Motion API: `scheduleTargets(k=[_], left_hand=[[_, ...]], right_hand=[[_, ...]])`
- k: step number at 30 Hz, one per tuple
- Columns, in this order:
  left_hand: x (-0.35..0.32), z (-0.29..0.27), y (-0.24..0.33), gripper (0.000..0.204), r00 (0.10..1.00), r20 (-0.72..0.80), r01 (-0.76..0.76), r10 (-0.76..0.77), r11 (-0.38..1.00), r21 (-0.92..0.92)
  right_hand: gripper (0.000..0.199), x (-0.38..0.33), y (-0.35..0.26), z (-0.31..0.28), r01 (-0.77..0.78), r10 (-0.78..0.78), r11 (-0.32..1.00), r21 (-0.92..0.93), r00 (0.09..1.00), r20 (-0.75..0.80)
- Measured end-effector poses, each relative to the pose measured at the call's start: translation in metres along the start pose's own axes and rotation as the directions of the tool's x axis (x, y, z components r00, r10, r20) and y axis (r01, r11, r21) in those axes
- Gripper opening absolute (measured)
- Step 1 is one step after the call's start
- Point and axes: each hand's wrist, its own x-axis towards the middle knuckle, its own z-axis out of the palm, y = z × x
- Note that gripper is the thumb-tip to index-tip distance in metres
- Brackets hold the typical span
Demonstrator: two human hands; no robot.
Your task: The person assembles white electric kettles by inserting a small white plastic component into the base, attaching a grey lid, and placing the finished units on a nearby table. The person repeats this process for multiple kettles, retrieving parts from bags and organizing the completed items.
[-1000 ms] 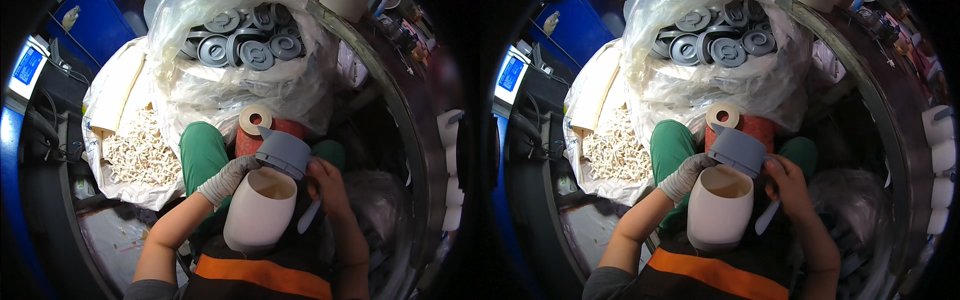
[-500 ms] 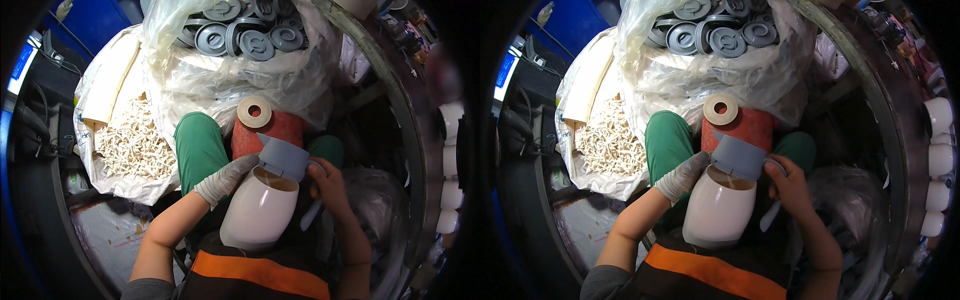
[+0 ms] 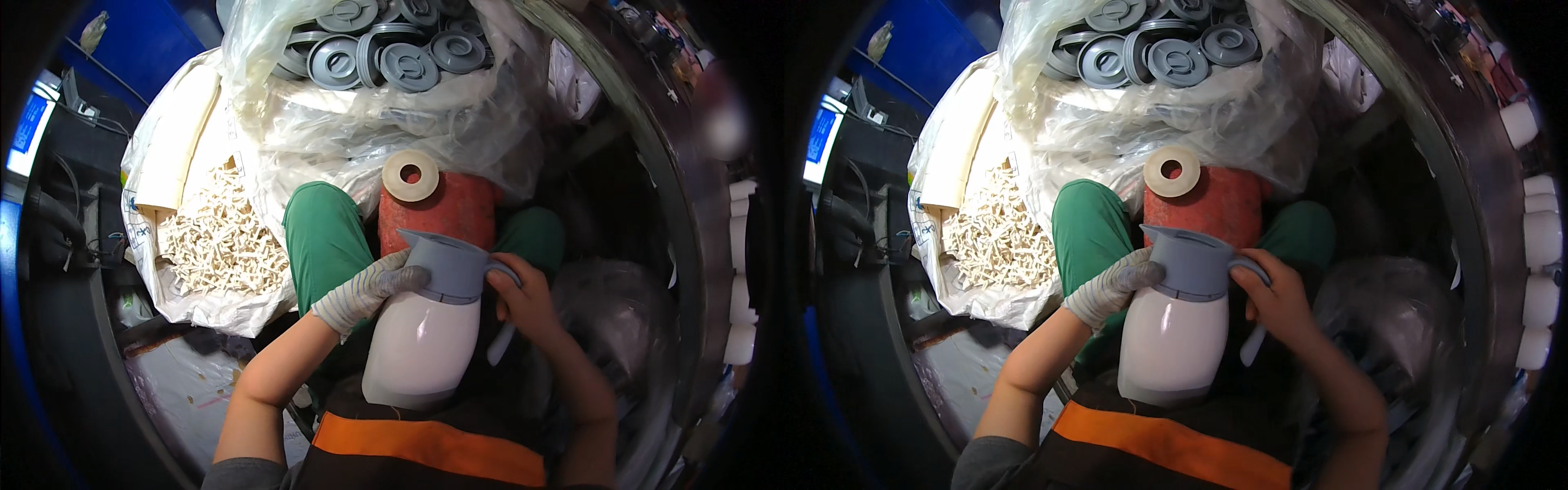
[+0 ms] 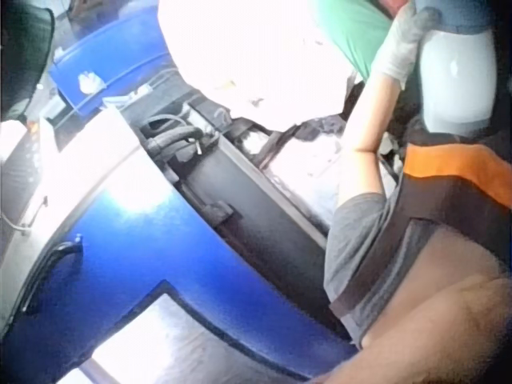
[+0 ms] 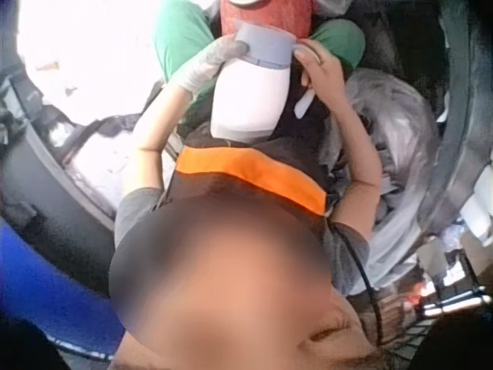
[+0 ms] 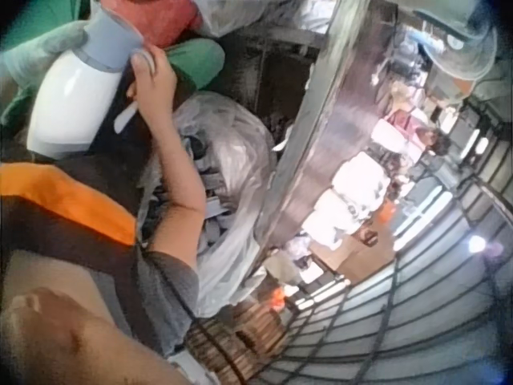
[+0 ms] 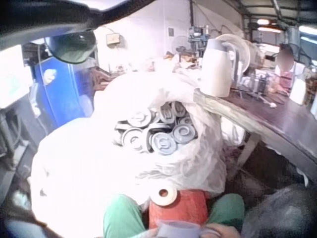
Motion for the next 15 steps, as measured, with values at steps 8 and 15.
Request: scheduleTargets(k=[8, 15], left_hand=[[-0.002, 0.008, -0.009, 0.1, 0.993, -0.118, -0.008, 0.032, 0.979, 0.202], [-0.007, 0.01, -0.006, 0.1, 0.994, -0.103, -0.014, 0.038, 0.975, 0.222]], right_hand=[[0.032, 0.005, 0.008, -0.004, 0.009, -0.008, 1.0, -0.01, 0.996, 0.088], [0.032, 0.008, 0.01, -0.004, 0.032, -0.03, 0.999, -0.011, 0.988, 0.152]])
